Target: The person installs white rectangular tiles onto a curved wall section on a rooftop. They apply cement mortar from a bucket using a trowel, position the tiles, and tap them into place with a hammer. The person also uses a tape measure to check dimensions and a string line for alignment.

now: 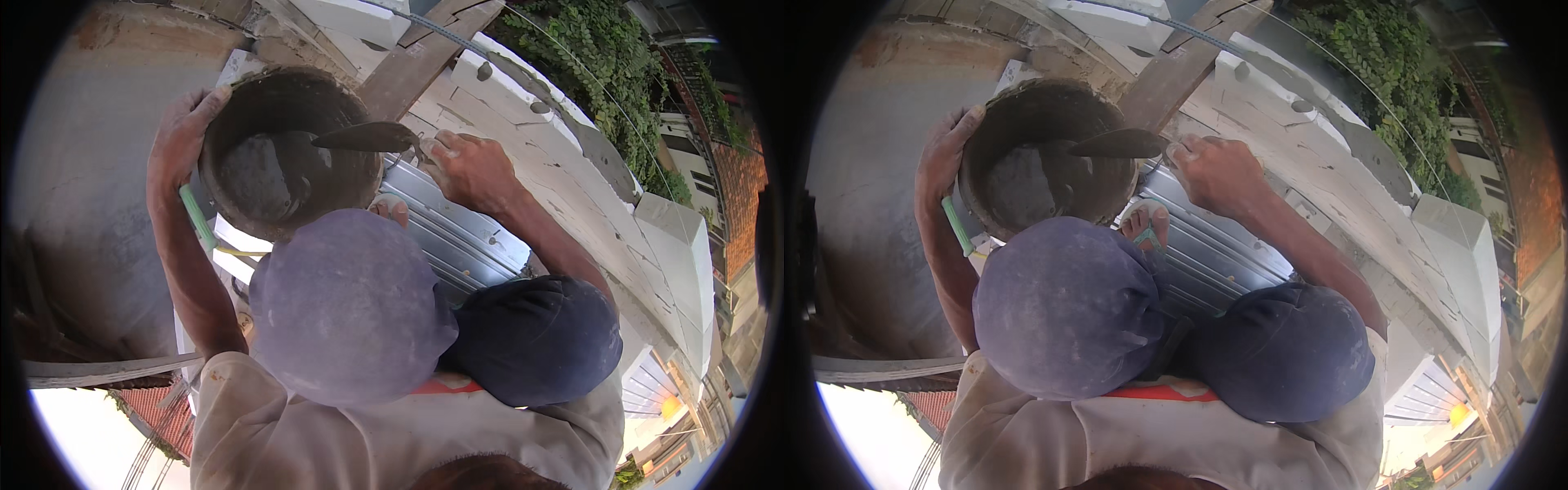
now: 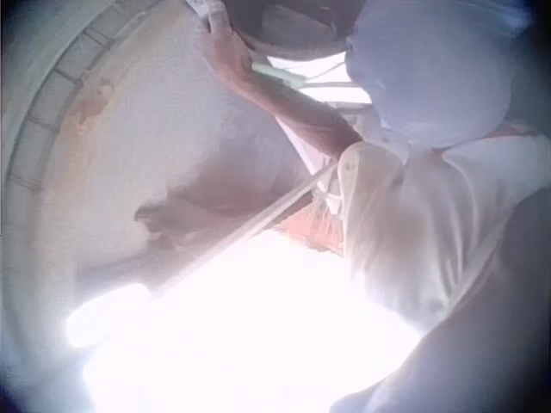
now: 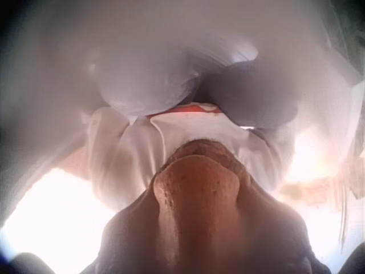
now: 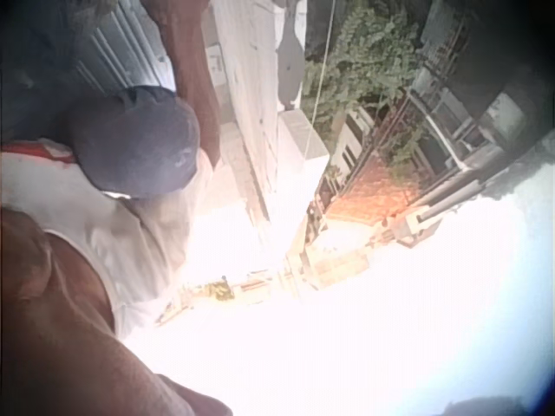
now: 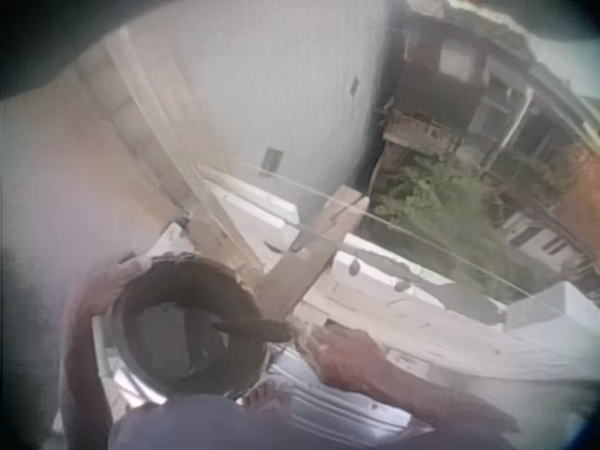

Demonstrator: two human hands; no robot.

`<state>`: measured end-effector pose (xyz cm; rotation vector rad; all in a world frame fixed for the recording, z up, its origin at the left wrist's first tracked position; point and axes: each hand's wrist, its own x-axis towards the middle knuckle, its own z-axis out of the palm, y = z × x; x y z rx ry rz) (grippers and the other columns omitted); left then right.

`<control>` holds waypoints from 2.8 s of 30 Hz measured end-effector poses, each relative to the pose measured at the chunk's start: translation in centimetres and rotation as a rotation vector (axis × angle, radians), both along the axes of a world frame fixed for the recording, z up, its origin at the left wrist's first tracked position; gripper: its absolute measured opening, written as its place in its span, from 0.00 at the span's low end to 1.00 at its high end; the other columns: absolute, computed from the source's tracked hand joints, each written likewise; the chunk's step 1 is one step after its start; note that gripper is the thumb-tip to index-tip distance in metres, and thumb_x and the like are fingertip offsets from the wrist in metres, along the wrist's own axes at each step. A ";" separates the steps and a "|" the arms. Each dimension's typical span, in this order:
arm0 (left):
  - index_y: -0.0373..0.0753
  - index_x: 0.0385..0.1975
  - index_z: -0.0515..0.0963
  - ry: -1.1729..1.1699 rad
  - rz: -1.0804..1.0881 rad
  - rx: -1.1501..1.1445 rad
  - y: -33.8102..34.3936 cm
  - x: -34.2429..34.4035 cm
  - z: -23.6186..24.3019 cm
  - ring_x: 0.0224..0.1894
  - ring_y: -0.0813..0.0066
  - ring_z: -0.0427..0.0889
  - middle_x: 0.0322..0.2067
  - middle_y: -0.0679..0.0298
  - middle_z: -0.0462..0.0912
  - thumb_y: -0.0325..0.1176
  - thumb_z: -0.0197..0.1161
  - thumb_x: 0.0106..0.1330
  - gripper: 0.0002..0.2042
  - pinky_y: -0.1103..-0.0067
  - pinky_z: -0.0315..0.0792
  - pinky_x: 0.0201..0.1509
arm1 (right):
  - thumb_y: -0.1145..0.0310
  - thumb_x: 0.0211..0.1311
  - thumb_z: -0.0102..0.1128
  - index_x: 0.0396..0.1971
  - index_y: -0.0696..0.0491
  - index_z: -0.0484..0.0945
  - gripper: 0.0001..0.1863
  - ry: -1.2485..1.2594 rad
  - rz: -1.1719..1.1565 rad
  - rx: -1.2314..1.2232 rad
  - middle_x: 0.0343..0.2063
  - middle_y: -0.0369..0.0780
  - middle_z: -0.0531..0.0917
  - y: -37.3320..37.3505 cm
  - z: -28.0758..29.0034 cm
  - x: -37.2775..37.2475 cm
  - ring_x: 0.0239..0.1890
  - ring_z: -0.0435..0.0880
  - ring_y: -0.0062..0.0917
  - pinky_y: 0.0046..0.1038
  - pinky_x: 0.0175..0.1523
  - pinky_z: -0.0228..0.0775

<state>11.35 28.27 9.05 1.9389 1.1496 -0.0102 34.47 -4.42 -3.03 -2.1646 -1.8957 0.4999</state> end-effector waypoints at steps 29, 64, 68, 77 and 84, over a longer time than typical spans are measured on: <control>0.29 0.54 0.80 -0.131 0.170 -0.130 0.1 -2.1 0.8 0.47 0.75 0.79 0.46 0.60 0.84 0.47 0.61 0.79 0.22 0.76 0.73 0.55 | 0.49 0.68 0.67 0.53 0.62 0.82 0.29 0.964 -0.258 0.142 0.31 0.47 0.85 -7.7 -5.3 2.9 0.37 0.83 0.37 0.40 0.42 0.72; 0.29 0.56 0.79 -0.090 0.126 -0.022 0.6 -4.2 0.6 0.48 0.75 0.79 0.48 0.60 0.85 0.48 0.57 0.81 0.23 0.77 0.72 0.56 | 0.72 0.66 0.63 0.66 0.58 0.72 0.28 -0.112 -0.873 0.336 0.51 0.52 0.79 -10.1 -18.4 1.0 0.52 0.82 0.49 0.45 0.50 0.82; 0.29 0.56 0.79 -0.083 0.161 0.001 0.4 -5.6 1.2 0.48 0.75 0.79 0.48 0.60 0.85 0.48 0.57 0.81 0.23 0.77 0.72 0.56 | 0.72 0.65 0.62 0.67 0.59 0.71 0.30 0.019 -0.751 0.316 0.54 0.51 0.77 -6.5 -16.1 0.7 0.55 0.80 0.49 0.46 0.51 0.81; 0.29 0.56 0.78 -0.126 0.192 -0.101 1.7 -6.4 -1.1 0.47 0.76 0.79 0.47 0.61 0.85 0.50 0.59 0.80 0.25 0.78 0.72 0.54 | 0.68 0.68 0.64 0.63 0.61 0.72 0.26 0.194 -0.600 0.166 0.52 0.54 0.78 -5.7 -13.8 0.2 0.49 0.83 0.52 0.47 0.51 0.79; 0.27 0.48 0.83 -0.101 0.146 -0.069 0.0 -2.5 0.6 0.38 0.78 0.80 0.37 0.62 0.85 0.47 0.64 0.76 0.23 0.78 0.74 0.45 | 0.56 0.73 0.57 0.54 0.60 0.77 0.22 0.266 -0.083 -0.007 0.51 0.54 0.82 0.7 -2.5 3.2 0.52 0.84 0.51 0.48 0.53 0.79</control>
